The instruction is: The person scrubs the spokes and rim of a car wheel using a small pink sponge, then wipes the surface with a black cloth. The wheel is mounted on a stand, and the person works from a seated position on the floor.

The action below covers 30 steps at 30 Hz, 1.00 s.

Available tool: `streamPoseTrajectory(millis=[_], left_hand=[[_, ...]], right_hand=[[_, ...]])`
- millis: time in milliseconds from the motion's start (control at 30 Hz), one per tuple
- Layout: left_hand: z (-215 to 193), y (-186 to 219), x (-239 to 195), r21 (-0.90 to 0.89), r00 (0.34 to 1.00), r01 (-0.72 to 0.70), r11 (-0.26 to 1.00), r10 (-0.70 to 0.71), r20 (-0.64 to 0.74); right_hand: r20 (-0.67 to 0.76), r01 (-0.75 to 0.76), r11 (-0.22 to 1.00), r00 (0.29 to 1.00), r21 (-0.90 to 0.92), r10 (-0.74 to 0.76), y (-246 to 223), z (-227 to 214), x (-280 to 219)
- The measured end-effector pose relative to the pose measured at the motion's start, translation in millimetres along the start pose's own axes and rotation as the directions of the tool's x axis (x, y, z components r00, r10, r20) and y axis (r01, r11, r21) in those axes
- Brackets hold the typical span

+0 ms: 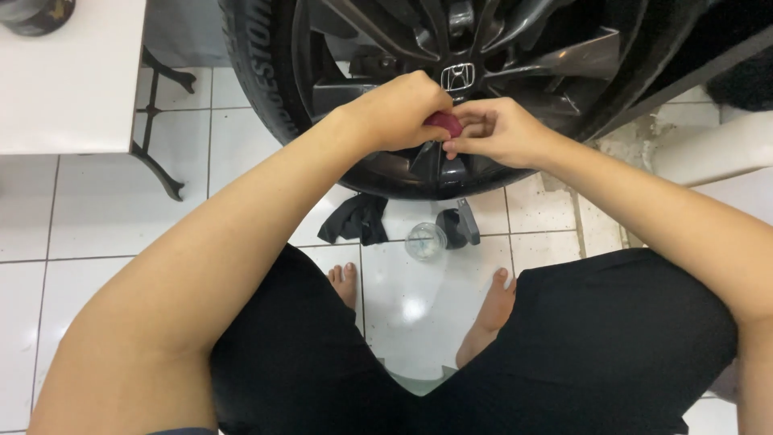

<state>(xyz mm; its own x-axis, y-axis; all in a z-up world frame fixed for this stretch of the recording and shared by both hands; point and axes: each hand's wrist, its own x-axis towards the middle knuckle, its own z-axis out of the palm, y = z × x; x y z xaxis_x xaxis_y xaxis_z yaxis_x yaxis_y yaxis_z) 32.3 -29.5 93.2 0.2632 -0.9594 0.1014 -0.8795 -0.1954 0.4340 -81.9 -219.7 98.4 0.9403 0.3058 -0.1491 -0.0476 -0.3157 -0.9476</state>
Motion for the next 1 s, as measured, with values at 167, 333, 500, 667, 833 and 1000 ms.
streamPoseTrajectory(millis=[167,333,500,667,833,1000], left_hand=[[-14,18,-11,-0.166,0.99,0.095,0.982,-0.076,0.116],[-28,31,-16,-0.3,0.935,0.276,0.913,-0.182,0.304],[-33,38,-19,-0.144,0.804,0.446,0.883,-0.325,0.498],[-2,25,-26,-0.276,0.879,0.416,0.866,-0.305,0.367],[25,10,-20,-0.218,0.904,0.358,0.908,-0.279,0.325],[8,23,-28,-0.162,0.838,0.426,0.89,-0.321,0.441]], right_hand=[[0.042,-0.128,0.985,0.99,-0.115,0.133,-12,3,-2],[0.073,-0.231,0.958,0.967,-0.167,0.246,-21,13,-1],[0.105,-0.206,0.918,0.961,-0.339,0.255,-17,15,-1],[0.113,-0.094,0.905,0.982,-0.414,0.154,-3,19,-3],[0.045,-0.142,0.842,0.98,-0.521,0.193,1,27,-2],[0.037,-0.183,0.907,0.977,-0.379,0.212,11,31,3]])
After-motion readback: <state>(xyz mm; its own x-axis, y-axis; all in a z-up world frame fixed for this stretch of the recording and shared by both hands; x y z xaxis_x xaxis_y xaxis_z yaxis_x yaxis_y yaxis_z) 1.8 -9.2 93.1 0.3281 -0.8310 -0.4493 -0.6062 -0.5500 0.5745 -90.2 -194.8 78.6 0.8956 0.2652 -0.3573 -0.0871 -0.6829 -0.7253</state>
